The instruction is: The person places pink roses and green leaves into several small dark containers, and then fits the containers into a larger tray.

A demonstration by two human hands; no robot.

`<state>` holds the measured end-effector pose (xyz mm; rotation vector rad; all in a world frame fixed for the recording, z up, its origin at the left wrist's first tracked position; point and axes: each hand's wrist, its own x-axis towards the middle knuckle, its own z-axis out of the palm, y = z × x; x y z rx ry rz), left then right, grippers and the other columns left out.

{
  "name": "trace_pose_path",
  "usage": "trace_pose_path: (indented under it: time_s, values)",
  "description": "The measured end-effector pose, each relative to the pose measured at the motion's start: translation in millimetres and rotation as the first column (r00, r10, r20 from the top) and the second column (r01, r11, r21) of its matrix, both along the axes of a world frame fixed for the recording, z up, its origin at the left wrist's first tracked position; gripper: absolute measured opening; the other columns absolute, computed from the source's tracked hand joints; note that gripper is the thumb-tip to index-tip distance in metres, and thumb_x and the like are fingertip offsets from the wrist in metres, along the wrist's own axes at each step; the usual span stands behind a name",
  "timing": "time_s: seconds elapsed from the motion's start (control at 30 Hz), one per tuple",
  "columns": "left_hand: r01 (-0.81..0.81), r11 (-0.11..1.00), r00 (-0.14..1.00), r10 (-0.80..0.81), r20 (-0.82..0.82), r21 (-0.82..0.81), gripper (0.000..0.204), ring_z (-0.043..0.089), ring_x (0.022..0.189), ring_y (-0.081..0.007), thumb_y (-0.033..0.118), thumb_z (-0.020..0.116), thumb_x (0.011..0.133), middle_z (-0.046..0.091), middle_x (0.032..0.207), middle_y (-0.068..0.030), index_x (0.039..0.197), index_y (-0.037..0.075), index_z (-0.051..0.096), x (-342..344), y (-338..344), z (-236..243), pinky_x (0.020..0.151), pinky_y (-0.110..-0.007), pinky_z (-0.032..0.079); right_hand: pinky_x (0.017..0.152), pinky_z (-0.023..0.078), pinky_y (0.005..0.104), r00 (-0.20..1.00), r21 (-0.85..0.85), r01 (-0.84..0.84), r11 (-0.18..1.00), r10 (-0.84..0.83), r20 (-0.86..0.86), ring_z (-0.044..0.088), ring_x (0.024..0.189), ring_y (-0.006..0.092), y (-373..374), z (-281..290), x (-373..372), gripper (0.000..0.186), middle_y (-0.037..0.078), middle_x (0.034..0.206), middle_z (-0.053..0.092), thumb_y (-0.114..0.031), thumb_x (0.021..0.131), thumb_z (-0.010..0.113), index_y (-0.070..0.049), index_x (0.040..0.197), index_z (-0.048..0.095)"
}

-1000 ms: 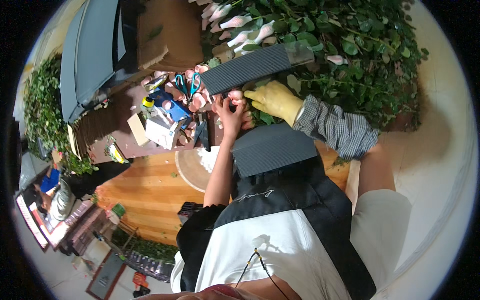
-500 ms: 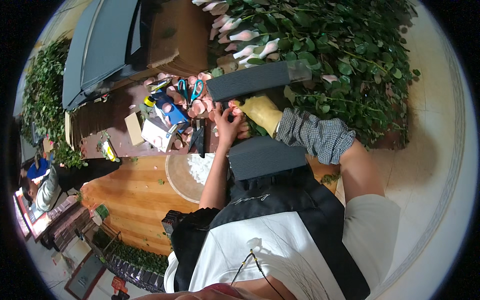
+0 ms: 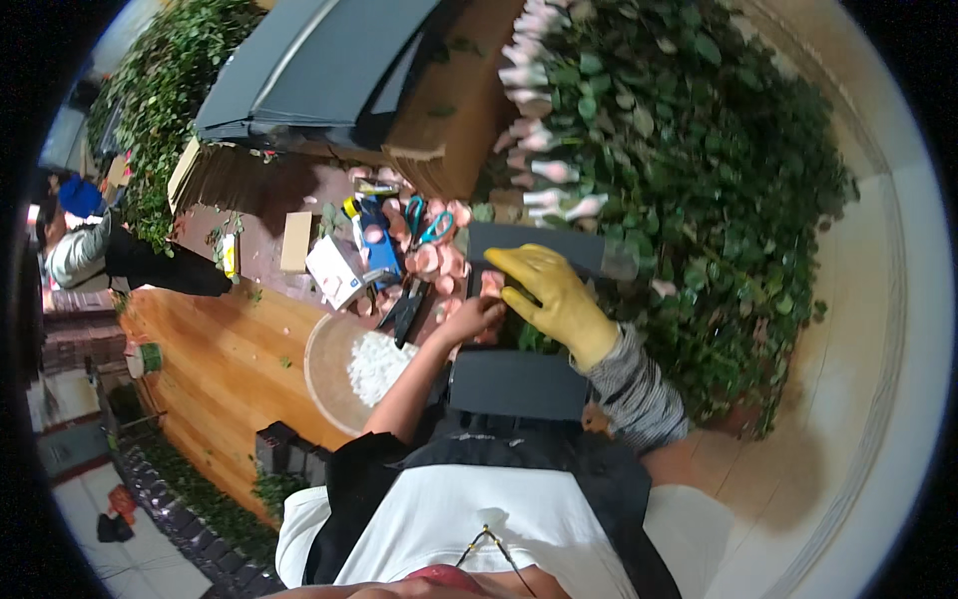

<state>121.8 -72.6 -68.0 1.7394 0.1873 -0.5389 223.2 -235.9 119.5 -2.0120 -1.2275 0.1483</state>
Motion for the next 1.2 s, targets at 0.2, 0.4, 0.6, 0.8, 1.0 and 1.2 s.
trace_pose_path:
  time_s: [0.2,0.4,0.6,0.8,1.0,1.2]
  values:
    - [-0.050,0.997,0.985,0.041,0.167,0.051,0.038,0.067,0.089,-0.0390,0.034,0.058,0.093,0.068,0.091,-0.0256,0.103,-0.002,0.066,-1,-12,-17,0.080,-0.045,0.051,0.089,0.050,0.0466,0.992,-0.697,0.118,0.708,-0.119,0.048,0.064,0.100,0.0378,9,-53,28,0.054,0.023,0.107,0.066,-0.034,0.083,0.071,-0.005,0.127,0.059]
    - [-0.033,0.994,0.982,0.014,0.187,0.101,0.044,0.065,0.097,-0.0437,0.038,0.059,0.092,0.067,0.100,-0.0287,0.107,-0.003,0.065,5,-20,-50,0.084,-0.048,0.051,0.110,0.040,0.0392,0.997,0.091,0.070,0.993,-0.072,0.009,0.050,0.132,0.0327,124,18,92,0.073,0.021,0.146,0.048,-0.029,0.089,0.072,-0.002,0.147,0.038]
    - [0.049,0.989,0.971,-0.079,0.225,0.138,0.039,0.065,0.095,-0.0441,0.033,0.058,0.092,0.067,0.096,-0.0287,0.098,-0.004,0.065,10,-23,-25,0.083,-0.049,0.051,0.115,0.034,0.0401,0.778,0.114,0.466,0.877,-0.468,0.419,0.042,0.137,0.0345,290,87,158,0.086,0.022,0.149,0.041,-0.042,0.086,0.072,-0.004,0.150,0.029]
    - [-0.047,0.992,0.967,0.016,0.256,0.116,0.033,0.067,0.091,-0.0405,0.029,0.062,0.090,0.068,0.092,-0.0258,0.094,-0.003,0.066,5,-20,-31,0.080,-0.047,0.052,0.099,0.046,0.0342,0.867,-0.047,0.487,0.872,-0.489,-0.090,0.056,0.117,0.0277,252,31,191,0.070,0.018,0.125,0.059,-0.038,0.082,0.077,0.004,0.131,0.049]
    - [-0.072,0.997,0.985,0.074,0.158,-0.018,0.060,0.069,0.094,-0.0380,0.030,0.064,0.091,0.069,0.102,-0.0247,0.134,-0.007,0.044,-1,-2,-51,0.083,-0.042,0.053,0.078,0.050,0.0302,0.879,0.118,0.325,0.938,-0.253,-0.404,0.063,0.088,0.0152,107,56,145,0.038,0.008,0.100,0.070,-0.025,0.093,0.062,0.005,0.116,0.064]
    - [-0.145,0.817,0.989,0.108,-0.099,-0.558,0.037,0.061,0.097,-0.0136,0.036,0.048,0.105,0.060,0.110,-0.0057,0.121,0.004,0.055,-15,29,29,0.075,-0.030,0.054,0.082,0.050,0.0256,0.503,0.066,0.627,0.776,-0.339,-0.795,0.061,0.090,0.0100,-113,-23,11,0.031,0.005,0.097,0.068,-0.027,0.095,0.068,0.002,0.107,0.066]
